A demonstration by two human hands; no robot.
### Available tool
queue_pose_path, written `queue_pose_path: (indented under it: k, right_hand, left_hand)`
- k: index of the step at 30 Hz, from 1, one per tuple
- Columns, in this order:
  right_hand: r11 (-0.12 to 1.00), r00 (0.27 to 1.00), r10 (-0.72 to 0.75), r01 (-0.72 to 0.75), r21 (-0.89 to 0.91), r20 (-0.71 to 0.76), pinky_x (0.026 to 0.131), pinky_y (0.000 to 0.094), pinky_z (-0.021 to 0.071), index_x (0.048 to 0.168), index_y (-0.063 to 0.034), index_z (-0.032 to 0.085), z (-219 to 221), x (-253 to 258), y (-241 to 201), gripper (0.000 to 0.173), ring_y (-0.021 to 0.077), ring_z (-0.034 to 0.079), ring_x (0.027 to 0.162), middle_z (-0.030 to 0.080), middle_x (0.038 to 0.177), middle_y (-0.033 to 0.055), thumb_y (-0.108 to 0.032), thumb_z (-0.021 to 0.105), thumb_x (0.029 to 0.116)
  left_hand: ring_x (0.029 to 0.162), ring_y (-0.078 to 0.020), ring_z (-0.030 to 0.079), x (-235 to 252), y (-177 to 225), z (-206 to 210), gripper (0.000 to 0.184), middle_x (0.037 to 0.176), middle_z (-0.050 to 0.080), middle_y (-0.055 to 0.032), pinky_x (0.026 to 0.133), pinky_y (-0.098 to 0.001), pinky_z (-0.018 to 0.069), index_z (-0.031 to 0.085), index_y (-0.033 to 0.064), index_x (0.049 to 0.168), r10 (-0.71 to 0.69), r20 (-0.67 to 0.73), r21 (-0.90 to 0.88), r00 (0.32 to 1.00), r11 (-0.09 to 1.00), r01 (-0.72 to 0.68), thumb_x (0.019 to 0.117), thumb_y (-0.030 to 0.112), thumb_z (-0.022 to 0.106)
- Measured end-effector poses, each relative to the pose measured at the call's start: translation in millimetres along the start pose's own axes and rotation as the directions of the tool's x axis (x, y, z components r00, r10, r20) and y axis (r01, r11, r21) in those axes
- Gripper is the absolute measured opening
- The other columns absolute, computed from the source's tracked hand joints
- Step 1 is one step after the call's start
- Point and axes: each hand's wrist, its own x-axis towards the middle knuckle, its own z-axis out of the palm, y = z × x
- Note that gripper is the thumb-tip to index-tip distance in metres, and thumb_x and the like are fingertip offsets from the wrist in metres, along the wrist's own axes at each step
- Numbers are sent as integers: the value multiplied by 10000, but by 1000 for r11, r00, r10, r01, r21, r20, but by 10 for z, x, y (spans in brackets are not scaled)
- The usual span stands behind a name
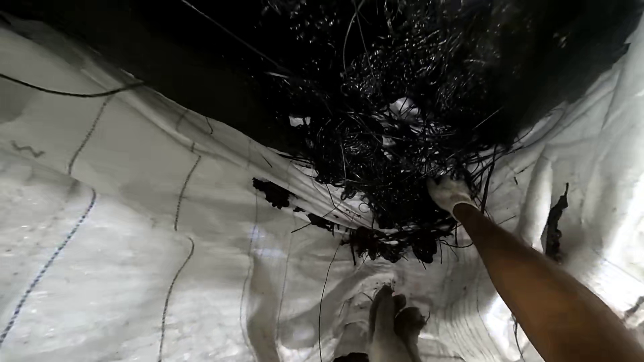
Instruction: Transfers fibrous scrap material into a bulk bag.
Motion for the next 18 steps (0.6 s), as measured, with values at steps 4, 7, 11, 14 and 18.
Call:
queue_pose_path:
  k: [4, 7, 11, 14, 18]
  right_hand:
    - [998, 997, 2, 3, -60, 72, 1042, 709, 424, 1369, -94, 626, -293, -56, 0, 758, 487, 543, 1308, 608, 1363, 278, -704, 386, 988]
    - [990, 996, -66, 74, -119, 66, 967, 719, 461, 1256, -103, 685, -438, -185, 37, 696, 477, 610, 1208, 677, 1237, 254, -683, 429, 967]
    - [988, 993, -119, 119, -99, 4, 917, 736, 466, 1162, -103, 716, -534, -315, 59, 614, 480, 638, 1135, 701, 1142, 253, -632, 463, 978]
    - [991, 995, -95, 94, -91, -7, 944, 727, 464, 1230, -116, 690, -452, -234, 66, 614, 493, 613, 1190, 684, 1198, 264, -626, 460, 978]
    - [993, 996, -92, 93, -79, 6, 963, 729, 456, 1260, -134, 681, -420, -140, 113, 656, 500, 593, 1221, 673, 1234, 266, -668, 447, 960]
  left_hand:
    - [662, -175, 662, 35, 34, -19, 322, 929, 640, -76, 622, -356, 603, 470, 29, 1382, 25, 52, -3, 998, 1000, -25, 1114, 182, 379]
    - [687, -188, 675, 11, 54, -15, 340, 962, 651, -88, 645, -371, 608, 459, 28, 1407, 14, 59, 13, 998, 1000, -14, 1114, 179, 371]
    - [700, -188, 674, 30, 0, 10, 356, 999, 651, -104, 648, -361, 604, 460, 22, 1420, 15, 52, 75, 999, 997, -19, 1116, 185, 374]
    - [704, -193, 673, 91, -43, 48, 360, 1013, 656, -124, 648, -353, 603, 490, -1, 1407, 66, 50, 176, 997, 982, -74, 1114, 187, 399]
    - [785, -225, 701, 256, -40, 194, 350, 1043, 693, -157, 708, -384, 615, 581, -20, 1333, 171, 74, 343, 983, 921, -186, 1094, 214, 478]
